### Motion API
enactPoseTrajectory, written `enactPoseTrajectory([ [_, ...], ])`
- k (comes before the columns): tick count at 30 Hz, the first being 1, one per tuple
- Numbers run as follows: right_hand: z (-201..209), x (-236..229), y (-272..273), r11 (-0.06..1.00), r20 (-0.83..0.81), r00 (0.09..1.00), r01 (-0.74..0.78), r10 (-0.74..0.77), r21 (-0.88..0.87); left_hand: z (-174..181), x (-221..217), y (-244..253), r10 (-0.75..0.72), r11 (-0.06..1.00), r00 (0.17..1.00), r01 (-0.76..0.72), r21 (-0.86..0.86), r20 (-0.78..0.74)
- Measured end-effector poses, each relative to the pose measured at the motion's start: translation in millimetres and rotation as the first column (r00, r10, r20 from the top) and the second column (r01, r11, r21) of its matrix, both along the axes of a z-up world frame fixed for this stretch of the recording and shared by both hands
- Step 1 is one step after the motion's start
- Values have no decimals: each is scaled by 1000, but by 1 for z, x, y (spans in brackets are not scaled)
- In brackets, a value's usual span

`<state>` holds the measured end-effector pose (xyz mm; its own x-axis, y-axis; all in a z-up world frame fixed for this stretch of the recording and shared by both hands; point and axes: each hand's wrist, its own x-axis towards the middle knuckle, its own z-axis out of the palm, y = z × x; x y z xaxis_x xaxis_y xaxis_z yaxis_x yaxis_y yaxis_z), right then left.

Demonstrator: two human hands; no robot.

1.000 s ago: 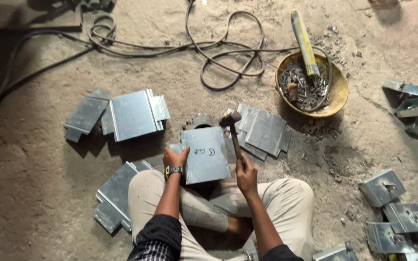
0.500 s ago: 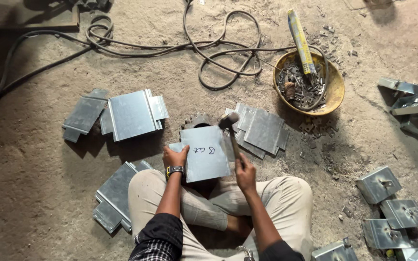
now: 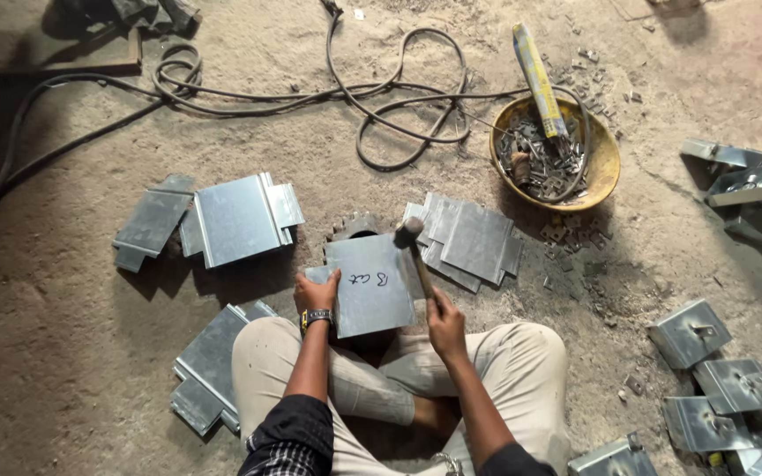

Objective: The person sits on the floor and uses a hammer to strike rectangular metal sheets placed on a gear-shaped anvil. They repeatedly hit the sheets, occasionally flipping them over to work on different sides, and move finished pieces aside.

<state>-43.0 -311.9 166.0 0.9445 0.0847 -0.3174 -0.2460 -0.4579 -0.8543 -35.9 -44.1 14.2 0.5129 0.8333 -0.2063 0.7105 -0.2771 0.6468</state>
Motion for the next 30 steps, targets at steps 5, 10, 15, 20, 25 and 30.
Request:
enactPoseTrajectory([
  [5, 20, -9, -18, 951, 370, 925, -35, -85, 307, -5, 4, 4, 6, 1000, 1000, -7, 27, 29],
  [10, -5, -5, -2, 953, 504, 856, -47, -117, 301, -9, 3, 7, 9, 1000, 998, -8, -13, 63],
  [15, -15, -1, -4, 999, -22, 1000, -11, 10, -36, -8, 4, 2, 25, 999, 1000, -25, -28, 14],
  [20, 26, -8, -19, 916, 242, 960, 33, -140, 400, -8, 16, 15, 45, 996, 990, -33, -88, 136],
  [25, 63, -14, -31, 761, 412, 876, -85, -250, 643, -11, 25, 32, 2, 998, 993, 6, -66, 118],
  [30, 27, -17, -23, 791, 513, 815, -116, -270, 601, -20, 26, 31, 2, 1000, 996, -4, 25, 95],
])
